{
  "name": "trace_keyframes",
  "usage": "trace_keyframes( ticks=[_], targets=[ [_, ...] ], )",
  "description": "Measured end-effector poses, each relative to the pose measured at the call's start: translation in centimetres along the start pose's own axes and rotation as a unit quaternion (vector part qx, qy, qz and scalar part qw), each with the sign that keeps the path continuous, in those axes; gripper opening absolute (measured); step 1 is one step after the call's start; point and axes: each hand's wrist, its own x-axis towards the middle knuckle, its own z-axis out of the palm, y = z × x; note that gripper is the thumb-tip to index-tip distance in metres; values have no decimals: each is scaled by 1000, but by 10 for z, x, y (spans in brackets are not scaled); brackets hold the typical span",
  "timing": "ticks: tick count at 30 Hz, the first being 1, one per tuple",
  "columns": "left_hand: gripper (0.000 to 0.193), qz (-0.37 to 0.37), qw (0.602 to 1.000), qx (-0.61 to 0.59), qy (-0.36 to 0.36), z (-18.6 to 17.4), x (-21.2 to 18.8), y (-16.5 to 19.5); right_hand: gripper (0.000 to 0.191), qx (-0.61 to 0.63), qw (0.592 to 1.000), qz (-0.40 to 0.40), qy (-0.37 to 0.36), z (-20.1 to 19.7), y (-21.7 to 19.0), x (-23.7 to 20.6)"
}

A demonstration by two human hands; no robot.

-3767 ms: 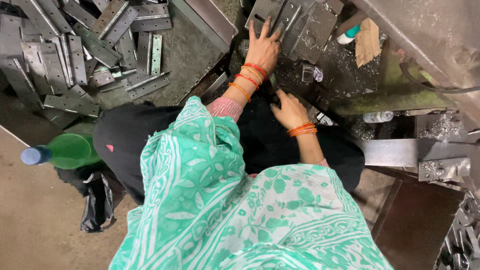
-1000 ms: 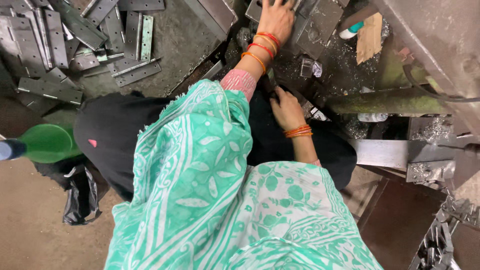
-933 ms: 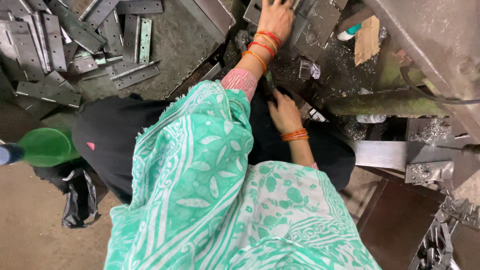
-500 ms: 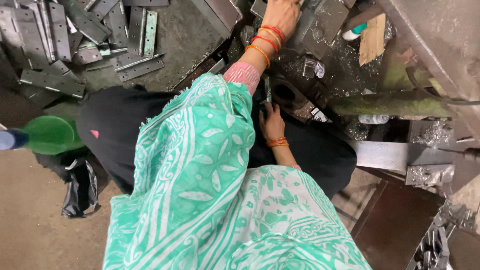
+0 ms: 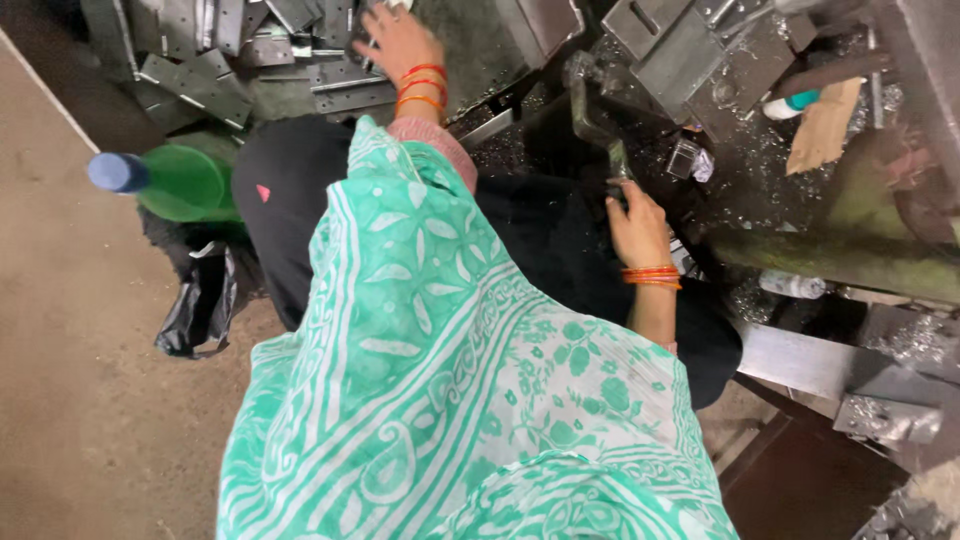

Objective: The person sits at a press machine and repeatedly picks up metal brackets, places them into the press, and operates the lever to process them. Finished pieces are dropped into a bin below. The person handles the brackets one at a time throughout the clip.

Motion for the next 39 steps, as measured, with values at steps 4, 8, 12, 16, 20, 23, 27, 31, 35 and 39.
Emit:
trace_keyframes(
  ticks=[4,8,12,16,20,23,27,31,35,39],
  targets=[
    [31,-6,999,28,-35,19,-2,-11,33,12,1000,-22,19,6,6,-1],
    [26,64,997,9,-35,32,-8,1,33,13,1000,-17,13,10,9,-1],
    [40,127,989,-47,-52,37,-33,17,34,-5,1000,10,7,10,4,-1],
    [61,168,972,-105,-126,39,-47,27,33,-10,1000,-11,15,9,0,-1],
    [53,177,970,-156,-63,37,-45,26,34,5,1000,-4,16,11,-2,-3],
    [56,105,985,-133,-42,34,-40,21,34,-14,1000,14,12,11,-6,-4],
    [68,49,960,-216,-169,32,-34,15,35,-29,998,48,-7,11,-10,-3],
    [65,27,974,-152,-166,35,-34,12,34,-25,998,52,-6,14,-9,-3],
    [66,79,967,-175,-165,39,-33,11,33,-18,999,48,3,20,-5,-3],
    [80,30,949,-239,-204,38,-26,10,33,-14,998,55,4,24,-5,-2]
  ],
)
